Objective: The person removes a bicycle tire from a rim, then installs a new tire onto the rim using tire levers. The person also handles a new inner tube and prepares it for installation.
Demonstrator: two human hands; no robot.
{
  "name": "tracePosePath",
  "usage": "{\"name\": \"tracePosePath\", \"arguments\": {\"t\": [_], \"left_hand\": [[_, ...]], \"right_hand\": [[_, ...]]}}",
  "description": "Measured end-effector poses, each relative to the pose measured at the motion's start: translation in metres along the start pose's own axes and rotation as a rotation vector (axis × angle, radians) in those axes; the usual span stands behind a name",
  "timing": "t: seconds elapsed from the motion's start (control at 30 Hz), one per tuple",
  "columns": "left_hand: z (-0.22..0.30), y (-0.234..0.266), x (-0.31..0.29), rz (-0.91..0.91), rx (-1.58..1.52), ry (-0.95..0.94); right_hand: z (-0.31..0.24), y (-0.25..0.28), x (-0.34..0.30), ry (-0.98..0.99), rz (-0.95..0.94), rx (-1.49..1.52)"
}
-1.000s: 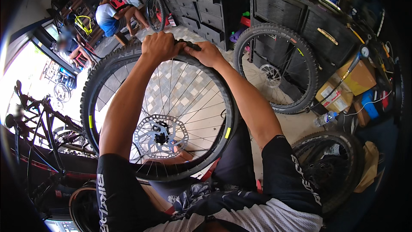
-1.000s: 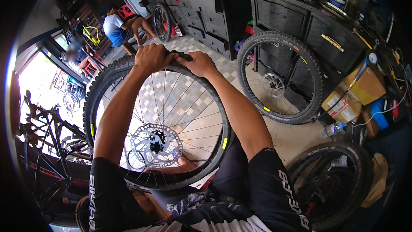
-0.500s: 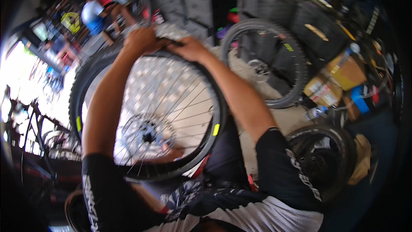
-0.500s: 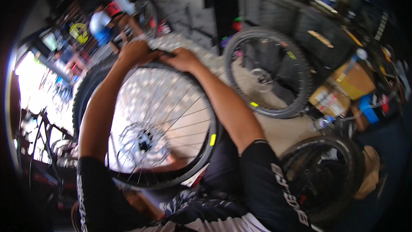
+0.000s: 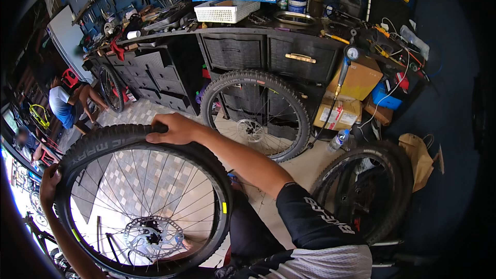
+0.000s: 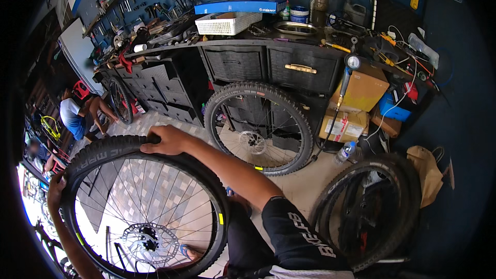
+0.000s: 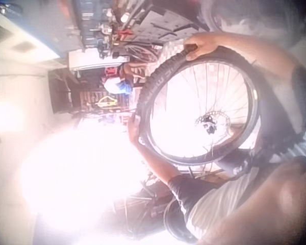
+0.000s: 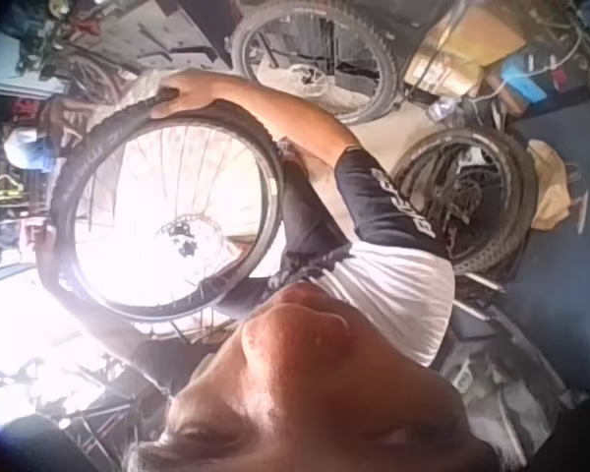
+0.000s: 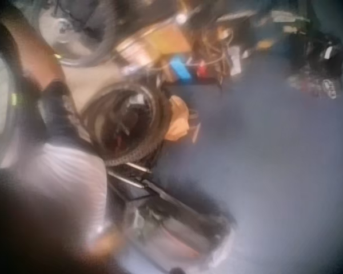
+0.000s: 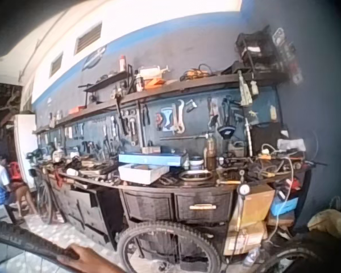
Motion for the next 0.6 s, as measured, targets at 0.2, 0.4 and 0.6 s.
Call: {"name": "tracePosePath", "arguments": {"t": [0.2, 0.4, 0.6], "left_hand": [[-0.018, -0.010, 0.010, 0.069, 0.029, 0.104], [-0.027, -0.019, 0.010, 0.043, -0.056, 0.107], [0.004, -0.033, 0.014, -0.131, -0.158, 0.044]], "right_hand": [[0.057, 0.233, -0.076, -0.049, 0.476, -0.450], [0.106, 0.427, -0.231, -0.935, 0.764, -1.079], [0.168, 0.484, -0.293, -0.942, 0.740, -0.997]]}}
Point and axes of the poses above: each hand's wrist, its own x-axis towards the middle knuckle, its own y-axis out of the back of the hand, z = x × y, the point moved 7 cm from there along x, towards the middle knuckle, and after that the axes turned 10 degrees about -z, right-handed, at the moved point
